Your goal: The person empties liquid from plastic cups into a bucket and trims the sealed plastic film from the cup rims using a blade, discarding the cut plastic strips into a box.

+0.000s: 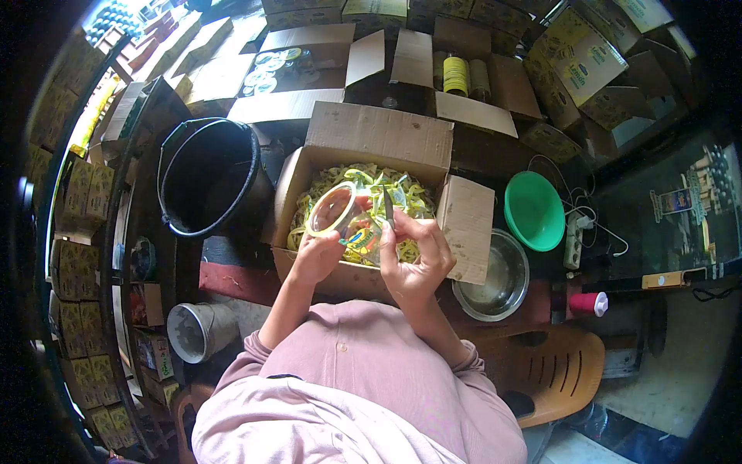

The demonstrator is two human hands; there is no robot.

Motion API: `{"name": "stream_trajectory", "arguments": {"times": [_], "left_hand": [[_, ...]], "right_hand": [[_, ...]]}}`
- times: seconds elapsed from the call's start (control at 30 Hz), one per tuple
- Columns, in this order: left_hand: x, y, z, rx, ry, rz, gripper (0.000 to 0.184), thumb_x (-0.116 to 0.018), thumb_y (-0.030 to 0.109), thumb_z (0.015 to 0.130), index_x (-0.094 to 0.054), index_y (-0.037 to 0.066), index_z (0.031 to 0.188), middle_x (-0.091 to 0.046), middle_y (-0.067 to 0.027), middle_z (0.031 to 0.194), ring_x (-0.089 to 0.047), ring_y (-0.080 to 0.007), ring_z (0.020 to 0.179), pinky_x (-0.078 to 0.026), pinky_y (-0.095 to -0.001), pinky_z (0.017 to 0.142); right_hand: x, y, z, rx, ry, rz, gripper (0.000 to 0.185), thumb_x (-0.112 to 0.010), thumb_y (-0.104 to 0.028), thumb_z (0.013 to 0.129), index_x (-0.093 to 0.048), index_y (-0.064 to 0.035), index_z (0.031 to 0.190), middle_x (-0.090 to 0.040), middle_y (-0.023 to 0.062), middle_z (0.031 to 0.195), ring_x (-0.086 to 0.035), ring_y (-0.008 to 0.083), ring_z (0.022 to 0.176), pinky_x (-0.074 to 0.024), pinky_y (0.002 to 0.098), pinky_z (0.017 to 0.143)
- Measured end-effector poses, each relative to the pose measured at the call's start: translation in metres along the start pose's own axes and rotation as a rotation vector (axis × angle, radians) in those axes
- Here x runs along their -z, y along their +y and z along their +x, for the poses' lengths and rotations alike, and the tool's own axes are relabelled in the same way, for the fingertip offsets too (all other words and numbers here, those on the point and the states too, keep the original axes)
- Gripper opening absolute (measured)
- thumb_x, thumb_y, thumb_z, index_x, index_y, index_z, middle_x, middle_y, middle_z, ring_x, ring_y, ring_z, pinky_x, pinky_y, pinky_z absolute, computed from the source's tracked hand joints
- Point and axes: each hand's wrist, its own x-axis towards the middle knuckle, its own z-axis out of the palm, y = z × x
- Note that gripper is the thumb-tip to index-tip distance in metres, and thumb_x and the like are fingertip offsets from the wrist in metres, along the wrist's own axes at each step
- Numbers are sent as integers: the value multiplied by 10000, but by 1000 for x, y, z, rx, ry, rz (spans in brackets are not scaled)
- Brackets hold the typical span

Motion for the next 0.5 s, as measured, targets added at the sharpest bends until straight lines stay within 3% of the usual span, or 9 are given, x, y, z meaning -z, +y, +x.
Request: {"name": "stream_trajectory", "arguments": {"times": [0.3,0.5], "left_hand": [[0,-2,-1,-93,-77,137,652,-628,49,727,-300,63,1290,-429,-96,1182,-414,-208,1122,-324,-358,976],[-5,1,-2,-141,-57,426,664,-673,23,715,-309,57,1269,-446,-82,1140,-430,-185,1092,-354,-334,944]], "right_hand": [[-5,-11,-2,76,-98,-64,278,-642,54,658,-643,-42,919,-587,61,680,-582,139,588,-473,252,543],[-5,-10,0,118,-100,-101,277,-639,48,660,-641,-45,921,-579,62,676,-582,157,586,-472,268,537]]}}
